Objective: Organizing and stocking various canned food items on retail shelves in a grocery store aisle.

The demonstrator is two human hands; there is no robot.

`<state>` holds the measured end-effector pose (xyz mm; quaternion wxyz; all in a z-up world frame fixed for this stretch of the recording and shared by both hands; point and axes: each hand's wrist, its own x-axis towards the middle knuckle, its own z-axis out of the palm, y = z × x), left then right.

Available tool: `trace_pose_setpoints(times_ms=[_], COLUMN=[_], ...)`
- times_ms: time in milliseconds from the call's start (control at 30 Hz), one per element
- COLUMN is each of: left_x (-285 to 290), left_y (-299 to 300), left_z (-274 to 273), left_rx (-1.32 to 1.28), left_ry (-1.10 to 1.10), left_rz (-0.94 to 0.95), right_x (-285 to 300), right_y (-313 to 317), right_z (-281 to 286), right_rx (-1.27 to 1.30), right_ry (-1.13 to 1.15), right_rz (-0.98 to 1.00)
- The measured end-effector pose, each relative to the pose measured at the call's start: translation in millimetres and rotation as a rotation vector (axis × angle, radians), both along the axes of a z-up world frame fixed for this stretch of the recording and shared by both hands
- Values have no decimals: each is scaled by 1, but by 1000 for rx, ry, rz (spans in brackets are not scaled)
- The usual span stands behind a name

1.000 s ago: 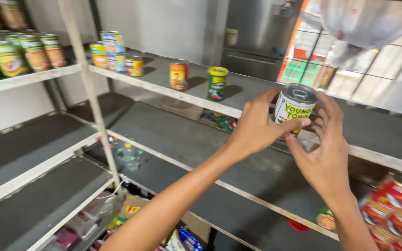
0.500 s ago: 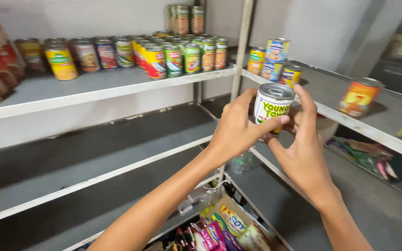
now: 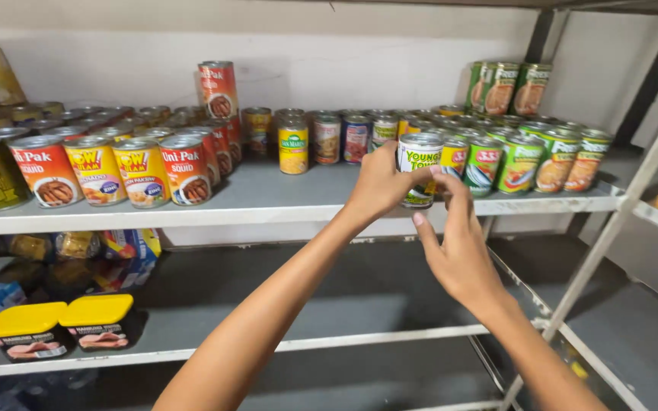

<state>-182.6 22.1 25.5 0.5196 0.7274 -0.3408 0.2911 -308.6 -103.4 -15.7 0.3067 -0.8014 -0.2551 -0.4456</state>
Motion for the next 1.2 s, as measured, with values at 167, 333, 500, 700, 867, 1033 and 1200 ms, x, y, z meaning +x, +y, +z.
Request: trace_pose_setpoints(times_ms=[167, 333, 500, 700, 867, 1033, 1200], left_x=[104, 171, 205, 221, 253, 259, 237], left_y=[-1, -18, -30, -38, -55, -61, -55], left_z=[-5, -14, -17, -10, -26, -33, -34], left_rx=[48, 93, 41, 293, 302, 227, 321], left_ry=[64, 161, 366, 385, 311, 311, 362], left_rz=[115, 117, 63, 296, 330, 359, 443], right_x=[74, 107, 136, 171, 171, 193, 114], right_y=[9, 9, -2, -8, -8, -20, 12], right_z=[-15, -7, 1, 15, 24, 10, 32], right_rx=[-103, -234, -396, -492, -494, -562, -446], right_ry=[41, 101, 489, 745, 853, 761, 569], right_rz=[-129, -272, -341, -356, -319, -192, -512])
